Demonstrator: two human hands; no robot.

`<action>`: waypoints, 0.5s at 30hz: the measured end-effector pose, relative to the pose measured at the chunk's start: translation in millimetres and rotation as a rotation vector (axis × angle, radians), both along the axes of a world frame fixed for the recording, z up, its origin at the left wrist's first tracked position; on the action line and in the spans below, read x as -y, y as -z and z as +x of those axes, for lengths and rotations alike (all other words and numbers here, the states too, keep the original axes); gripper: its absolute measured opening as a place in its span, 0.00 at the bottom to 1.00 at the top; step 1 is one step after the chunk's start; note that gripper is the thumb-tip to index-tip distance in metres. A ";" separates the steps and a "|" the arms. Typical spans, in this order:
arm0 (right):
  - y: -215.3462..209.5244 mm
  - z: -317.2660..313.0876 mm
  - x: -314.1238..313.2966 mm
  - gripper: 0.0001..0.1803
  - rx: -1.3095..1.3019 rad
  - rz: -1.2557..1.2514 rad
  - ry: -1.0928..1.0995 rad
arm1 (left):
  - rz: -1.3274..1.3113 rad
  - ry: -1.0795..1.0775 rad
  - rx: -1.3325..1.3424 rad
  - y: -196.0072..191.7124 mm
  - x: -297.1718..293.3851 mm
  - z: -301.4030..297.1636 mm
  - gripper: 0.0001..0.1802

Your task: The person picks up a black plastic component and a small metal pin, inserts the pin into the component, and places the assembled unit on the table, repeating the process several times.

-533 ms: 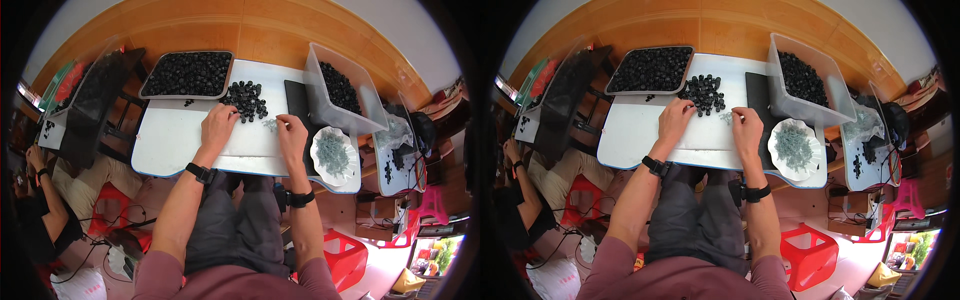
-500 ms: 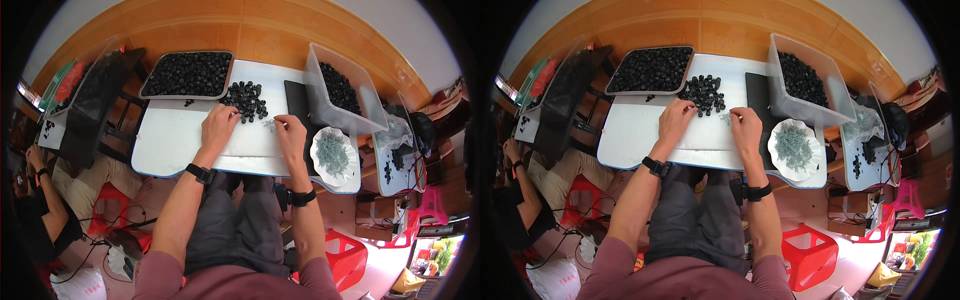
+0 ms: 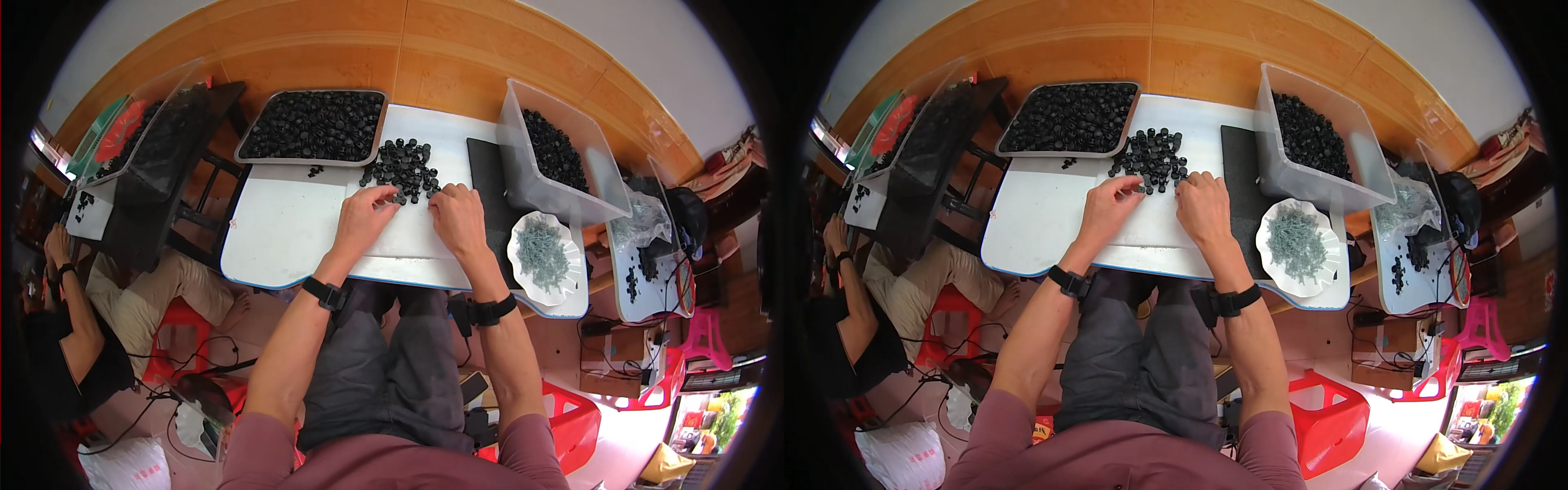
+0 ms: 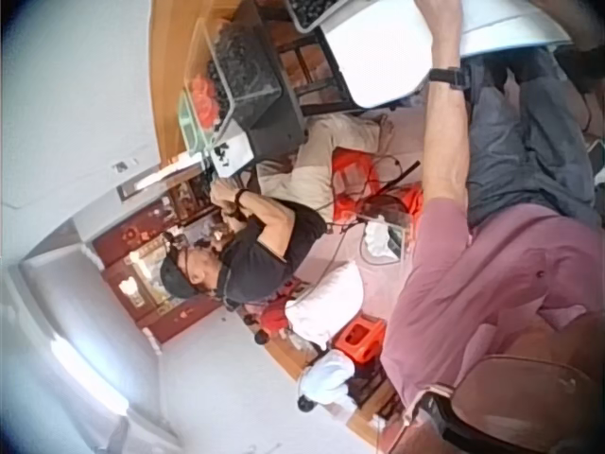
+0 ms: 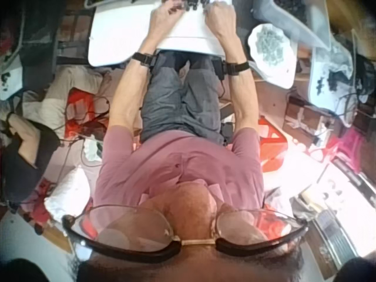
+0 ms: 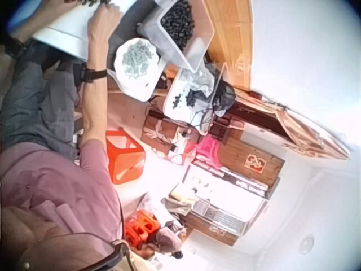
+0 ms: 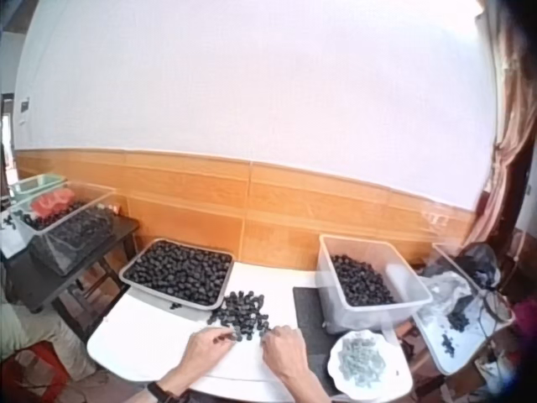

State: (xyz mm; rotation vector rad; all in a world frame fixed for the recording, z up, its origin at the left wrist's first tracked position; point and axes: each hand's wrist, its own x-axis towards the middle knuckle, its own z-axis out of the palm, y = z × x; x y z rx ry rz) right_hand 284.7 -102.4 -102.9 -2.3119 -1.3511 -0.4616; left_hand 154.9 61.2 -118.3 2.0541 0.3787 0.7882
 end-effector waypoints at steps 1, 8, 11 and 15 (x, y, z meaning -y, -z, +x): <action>1.1 0.7 1.3 0.03 0.001 0.000 0.001 | 0.012 0.022 -0.018 0.9 1.6 -4.2 0.12; 0.7 -6.1 -1.7 0.04 -0.562 0.401 -0.049 | 0.054 0.073 -0.054 -1.2 13.2 -15.3 0.14; 1.4 -8.9 -5.4 0.05 -0.921 0.589 -0.031 | 0.061 0.084 -0.018 0.5 12.3 -15.3 0.13; 6.7 -16.0 -8.5 0.08 -1.100 0.712 -0.080 | 0.135 0.092 -0.001 2.1 10.3 -13.8 0.13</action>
